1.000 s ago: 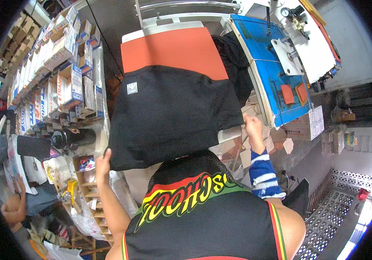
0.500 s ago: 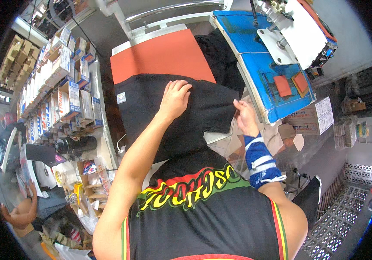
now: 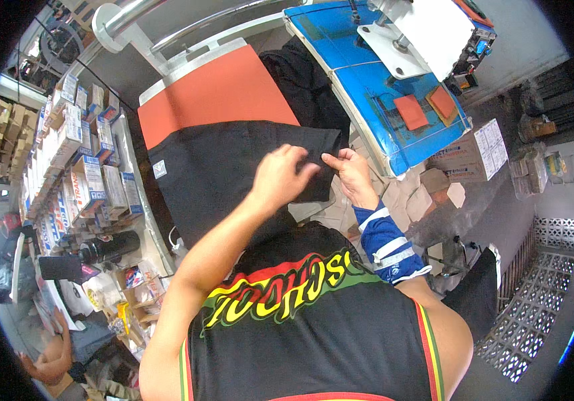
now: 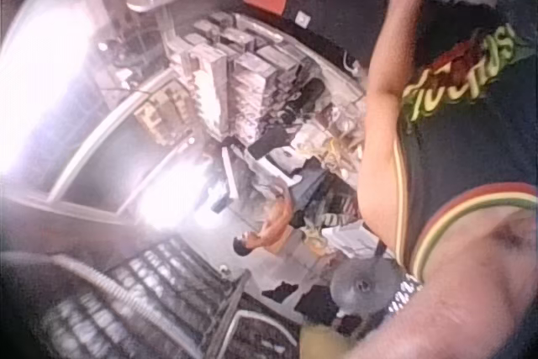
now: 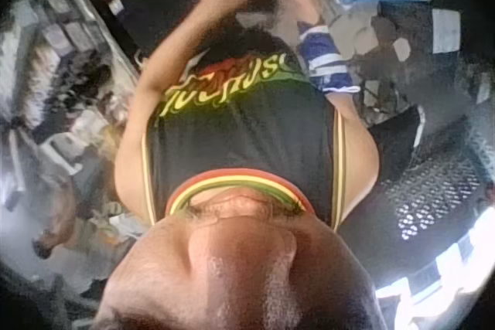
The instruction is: The person places black t-shirts on a heat press, aligns small fabric patches on the chest and collar areas, and uses the machine to press them. They repeat this process for multiple shirts, handling each one individually.
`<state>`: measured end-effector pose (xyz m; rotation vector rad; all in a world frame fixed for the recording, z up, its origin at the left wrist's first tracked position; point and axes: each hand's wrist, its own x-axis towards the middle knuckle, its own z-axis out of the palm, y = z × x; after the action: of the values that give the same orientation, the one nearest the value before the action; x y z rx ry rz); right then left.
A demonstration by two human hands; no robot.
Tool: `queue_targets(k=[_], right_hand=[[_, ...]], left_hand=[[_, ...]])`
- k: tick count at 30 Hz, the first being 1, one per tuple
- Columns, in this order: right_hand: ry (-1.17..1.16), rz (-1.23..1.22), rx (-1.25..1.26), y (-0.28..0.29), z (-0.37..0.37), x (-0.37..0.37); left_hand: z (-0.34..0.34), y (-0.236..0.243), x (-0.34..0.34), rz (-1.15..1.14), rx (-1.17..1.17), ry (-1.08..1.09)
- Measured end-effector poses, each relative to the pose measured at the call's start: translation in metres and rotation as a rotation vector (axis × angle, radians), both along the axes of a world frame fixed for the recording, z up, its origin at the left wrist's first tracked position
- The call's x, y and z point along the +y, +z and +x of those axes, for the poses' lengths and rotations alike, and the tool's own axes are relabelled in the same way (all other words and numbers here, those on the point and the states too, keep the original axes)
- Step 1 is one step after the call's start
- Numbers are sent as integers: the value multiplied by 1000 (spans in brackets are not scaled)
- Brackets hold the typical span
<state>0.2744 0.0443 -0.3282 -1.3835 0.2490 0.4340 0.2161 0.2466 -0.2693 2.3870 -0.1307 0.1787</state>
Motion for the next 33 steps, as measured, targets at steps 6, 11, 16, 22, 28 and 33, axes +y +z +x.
queue_targets(k=[6, 11, 16, 22, 28, 33], right_hand=[[44, 252, 29, 18, 2, 11], [-178, -407, -652, 48, -14, 19], [370, 95, -334, 66, -27, 48], [512, -184, -579, 63, -27, 72], [907, -562, -979, 85, -43, 95], [1069, -78, -530, 98, -52, 149]], left_hand=[[-2, 0, -22, -313, 69, 190], [-7, 15, -1, -436, -13, 287], [-27, 33, -2, -519, -166, 230], [-56, 40, 7, -225, -315, 125], [-91, 54, 32, -67, -462, 134], [-146, 39, 135, -37, -439, 527]])
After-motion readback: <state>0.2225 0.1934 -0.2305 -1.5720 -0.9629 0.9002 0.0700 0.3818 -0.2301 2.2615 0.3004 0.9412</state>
